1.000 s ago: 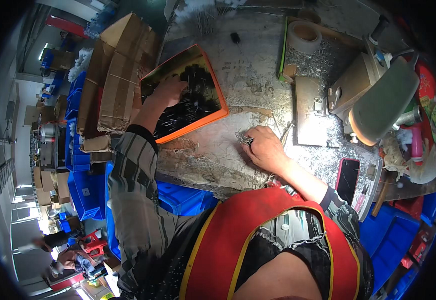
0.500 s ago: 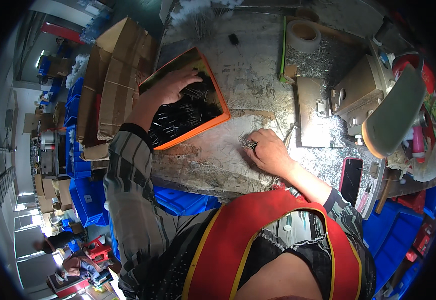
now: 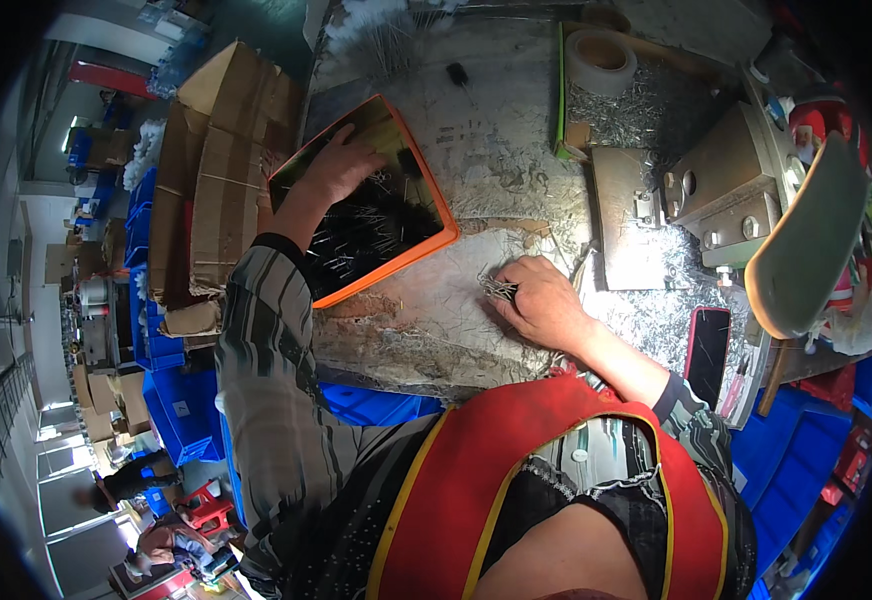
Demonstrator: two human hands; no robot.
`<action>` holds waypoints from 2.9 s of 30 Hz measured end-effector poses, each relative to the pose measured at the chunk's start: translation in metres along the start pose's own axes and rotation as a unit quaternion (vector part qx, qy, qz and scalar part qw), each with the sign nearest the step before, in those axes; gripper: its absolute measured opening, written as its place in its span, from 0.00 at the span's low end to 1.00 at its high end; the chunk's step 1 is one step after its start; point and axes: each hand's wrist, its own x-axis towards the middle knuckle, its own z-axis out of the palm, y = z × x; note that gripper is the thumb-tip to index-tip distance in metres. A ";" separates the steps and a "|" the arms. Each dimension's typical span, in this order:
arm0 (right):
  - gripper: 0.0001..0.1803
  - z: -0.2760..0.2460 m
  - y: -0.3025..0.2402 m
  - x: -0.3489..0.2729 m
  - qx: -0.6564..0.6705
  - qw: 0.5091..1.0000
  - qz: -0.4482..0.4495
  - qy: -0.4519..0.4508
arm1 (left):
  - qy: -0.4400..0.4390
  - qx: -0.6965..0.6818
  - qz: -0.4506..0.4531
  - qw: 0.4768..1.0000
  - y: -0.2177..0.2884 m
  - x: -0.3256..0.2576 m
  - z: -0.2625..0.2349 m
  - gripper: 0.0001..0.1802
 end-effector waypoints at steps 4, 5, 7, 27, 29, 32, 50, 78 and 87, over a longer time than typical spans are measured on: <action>0.14 0.001 0.001 -0.002 0.000 1.000 0.007 -0.005 | 0.064 -0.004 -0.027 0.998 -0.008 -0.004 -0.017 0.14; 0.14 0.001 0.001 -0.002 0.002 1.000 0.023 -0.008 | 0.035 0.000 -0.065 0.997 -0.011 -0.004 -0.026 0.13; 0.14 0.000 0.001 -0.001 0.005 1.000 0.009 -0.004 | 0.005 0.036 -0.095 0.995 -0.021 -0.004 -0.028 0.13; 0.07 -0.021 -0.005 -0.015 0.217 0.955 0.066 0.193 | 0.296 -0.835 -0.150 0.440 0.149 -0.097 -0.165 0.15; 0.08 -0.032 -0.012 -0.012 0.235 0.939 0.050 0.245 | 0.289 -0.849 -0.142 0.419 0.171 -0.081 -0.137 0.15; 0.10 -0.055 -0.021 -0.004 0.228 0.934 0.065 0.266 | 0.298 -0.860 -0.153 0.384 0.198 -0.060 -0.117 0.14; 0.10 -0.038 -0.001 0.038 0.236 0.942 0.090 0.223 | 0.304 -0.756 -0.173 0.553 0.235 -0.014 -0.066 0.14; 0.08 -0.037 -0.009 0.038 0.002 0.986 -0.125 0.108 | 0.287 -0.800 -0.175 0.497 0.230 -0.015 -0.062 0.20; 0.04 -0.024 -0.008 0.035 0.084 0.975 -0.075 0.190 | 0.293 -0.733 -0.181 0.587 0.233 -0.012 -0.061 0.20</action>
